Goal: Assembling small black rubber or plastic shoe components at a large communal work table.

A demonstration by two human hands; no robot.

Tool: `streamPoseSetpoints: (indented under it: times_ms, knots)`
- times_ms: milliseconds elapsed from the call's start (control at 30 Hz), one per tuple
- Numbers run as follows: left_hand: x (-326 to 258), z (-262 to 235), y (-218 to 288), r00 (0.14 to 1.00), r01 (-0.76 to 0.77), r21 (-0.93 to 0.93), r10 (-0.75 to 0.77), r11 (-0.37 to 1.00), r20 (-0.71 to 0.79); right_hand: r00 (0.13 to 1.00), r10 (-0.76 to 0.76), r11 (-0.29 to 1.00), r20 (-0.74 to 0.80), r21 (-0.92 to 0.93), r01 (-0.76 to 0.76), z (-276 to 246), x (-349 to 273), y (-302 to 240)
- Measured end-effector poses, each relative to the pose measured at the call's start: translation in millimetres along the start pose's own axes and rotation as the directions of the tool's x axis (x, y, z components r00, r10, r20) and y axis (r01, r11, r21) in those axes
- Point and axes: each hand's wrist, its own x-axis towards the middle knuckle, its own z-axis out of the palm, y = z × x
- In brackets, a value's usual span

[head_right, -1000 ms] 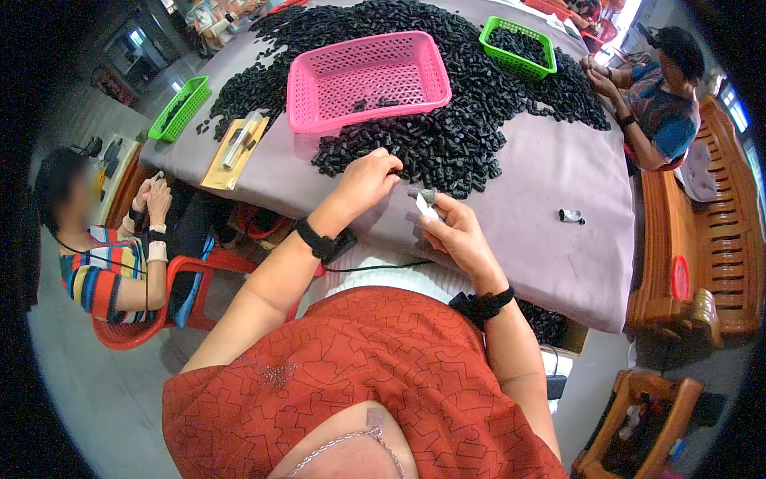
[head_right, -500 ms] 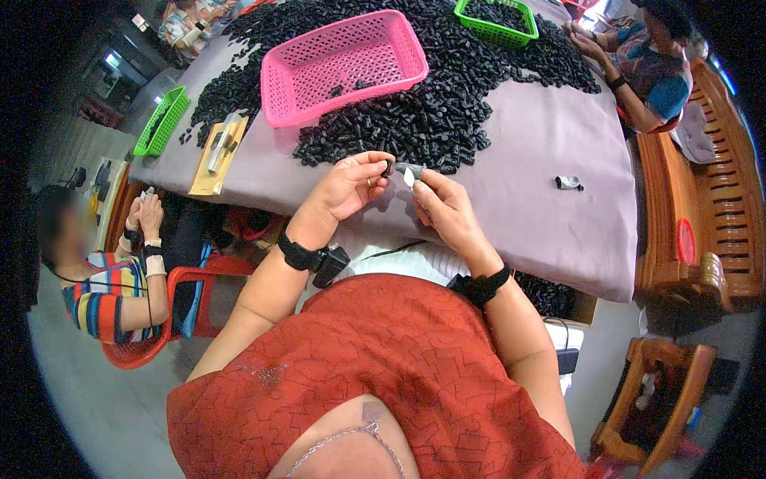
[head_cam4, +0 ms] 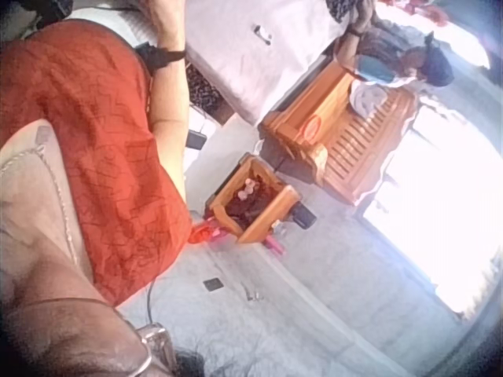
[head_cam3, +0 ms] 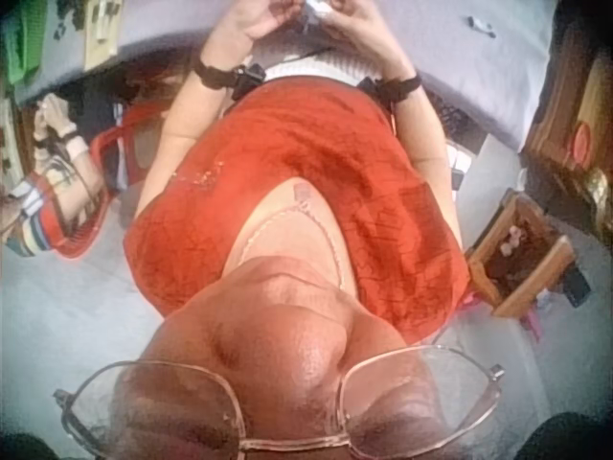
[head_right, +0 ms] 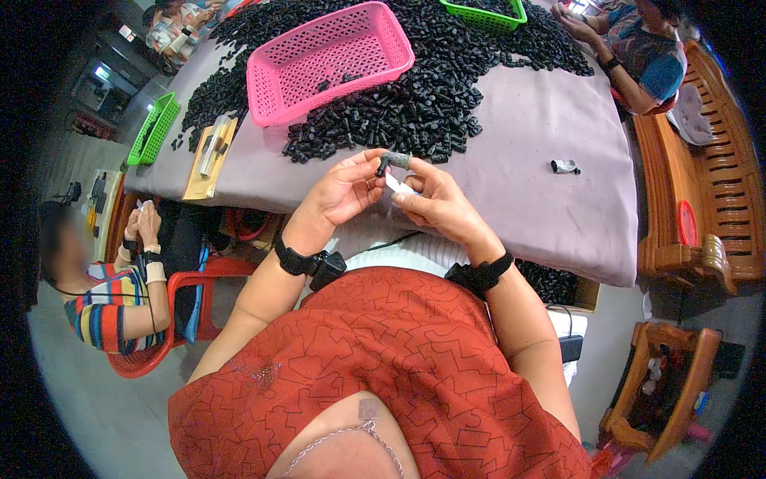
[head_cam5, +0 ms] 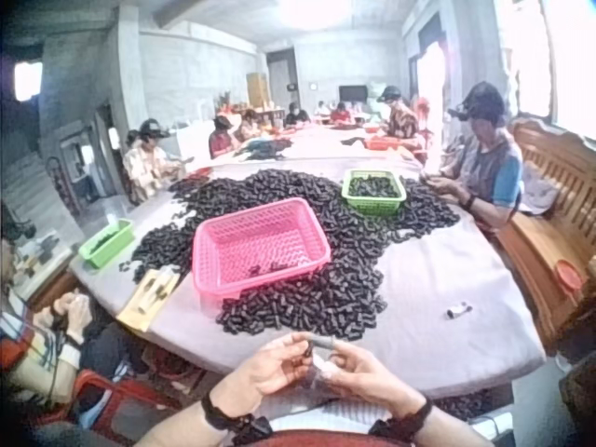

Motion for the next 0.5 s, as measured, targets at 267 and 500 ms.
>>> streamPoseSetpoints:
  times_ms: [267, 500]
  knots:
    - [3.5, -6.0, -6.4, 0.996, 0.020, 0.015, -0.021, 1.000, 0.087, 1.000, -0.005, 1.000, 0.017, 0.006, 0.005, -2.9, 1.7, 3.7]
    - [3.1, -5.8, -7.7, 0.996, 0.016, 0.031, -0.019, 0.999, 0.084, 1.000, 0.006, 1.000, 0.006, -0.009, -0.006, -1.1, 1.9, 2.9]
